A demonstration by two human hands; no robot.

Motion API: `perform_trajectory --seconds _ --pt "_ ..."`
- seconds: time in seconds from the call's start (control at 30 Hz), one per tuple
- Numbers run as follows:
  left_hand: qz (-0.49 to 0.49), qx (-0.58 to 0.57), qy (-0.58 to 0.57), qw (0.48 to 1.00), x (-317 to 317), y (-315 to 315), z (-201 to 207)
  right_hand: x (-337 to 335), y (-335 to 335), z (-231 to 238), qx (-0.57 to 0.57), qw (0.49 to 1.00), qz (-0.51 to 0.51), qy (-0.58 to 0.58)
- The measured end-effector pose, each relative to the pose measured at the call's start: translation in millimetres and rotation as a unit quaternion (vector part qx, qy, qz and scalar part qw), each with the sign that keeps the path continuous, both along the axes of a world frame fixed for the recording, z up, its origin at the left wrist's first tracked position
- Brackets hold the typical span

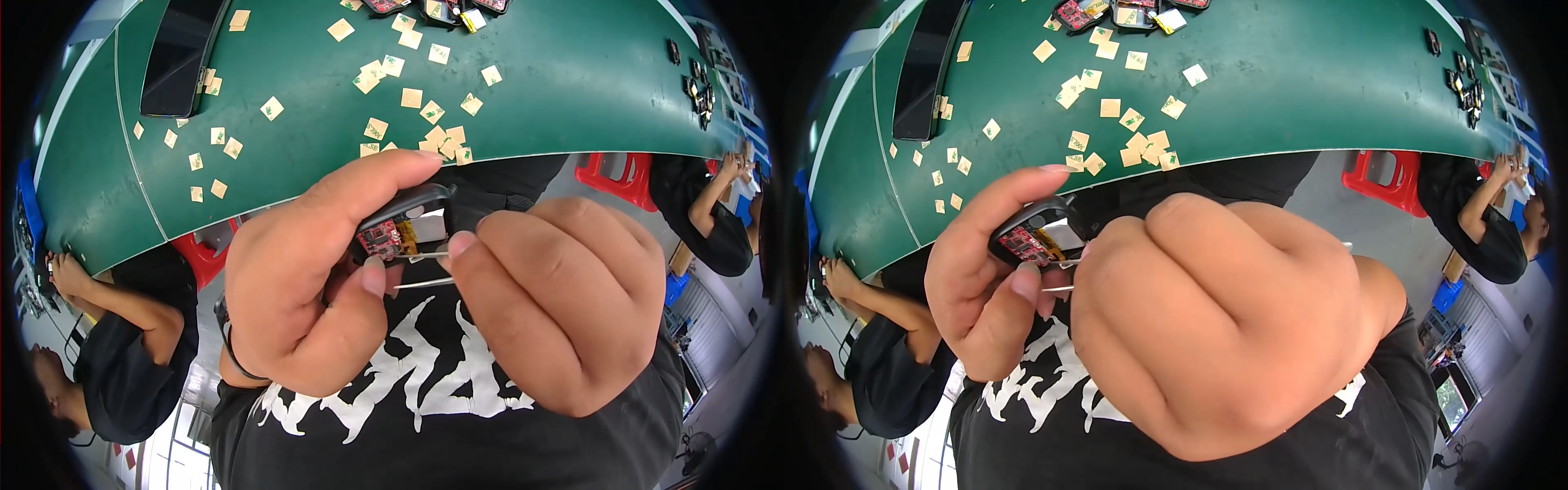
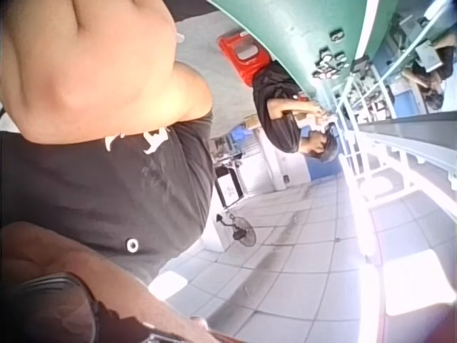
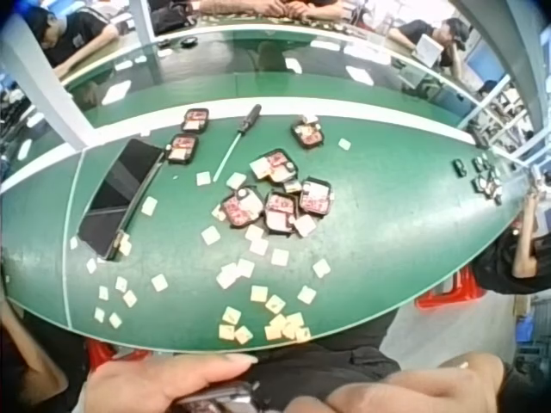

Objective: Assembling internal components and applying adhesive stickers to smartwatch frames.

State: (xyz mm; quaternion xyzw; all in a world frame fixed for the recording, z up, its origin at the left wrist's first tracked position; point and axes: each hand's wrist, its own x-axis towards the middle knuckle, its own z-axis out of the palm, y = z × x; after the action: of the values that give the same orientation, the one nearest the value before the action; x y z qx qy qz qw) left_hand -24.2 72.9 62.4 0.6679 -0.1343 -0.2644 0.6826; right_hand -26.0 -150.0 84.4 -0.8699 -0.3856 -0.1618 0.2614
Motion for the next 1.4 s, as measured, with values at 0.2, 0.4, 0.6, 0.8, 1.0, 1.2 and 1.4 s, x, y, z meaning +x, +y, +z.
perform_trajectory --seconds 0.2,0.4,0.6,0.8,1.0,1.2,1.4 --pt "0.008 0.003 0.015 1.000 -0.6 2.1 5.2 -1.0 2.9 -0.9 0.003 1.000 -0.006 -0.010" --pt "0.018 0.007 0.043 0.999 -2.9 3.0 10.9 -1.7 2.9 0.6 0.007 1.000 -0.007 -0.013" --pt "0.001 0.012 -0.006 1.000 -4.7 5.5 8.1 -5.4 4.5 1.6 0.018 1.000 -0.001 -0.001" --pt "-0.020 0.015 -0.031 0.999 -3.9 5.6 8.8 -7.4 2.7 4.5 0.019 1.000 0.023 0.006" --pt "-0.041 -0.021 -0.048 0.998 -3.1 7.8 -0.9 -7.8 -0.6 6.3 0.000 0.999 0.043 0.004" --pt "-0.072 0.005 -0.042 0.997 7.8 8.1 -3.9 -3.2 -7.5 1.6 -0.018 0.997 0.068 0.037" --pt "-0.109 0.046 -0.037 0.992 14.2 19.2 -16.0 14.9 -21.6 7.3 0.080 0.976 -0.013 0.200"
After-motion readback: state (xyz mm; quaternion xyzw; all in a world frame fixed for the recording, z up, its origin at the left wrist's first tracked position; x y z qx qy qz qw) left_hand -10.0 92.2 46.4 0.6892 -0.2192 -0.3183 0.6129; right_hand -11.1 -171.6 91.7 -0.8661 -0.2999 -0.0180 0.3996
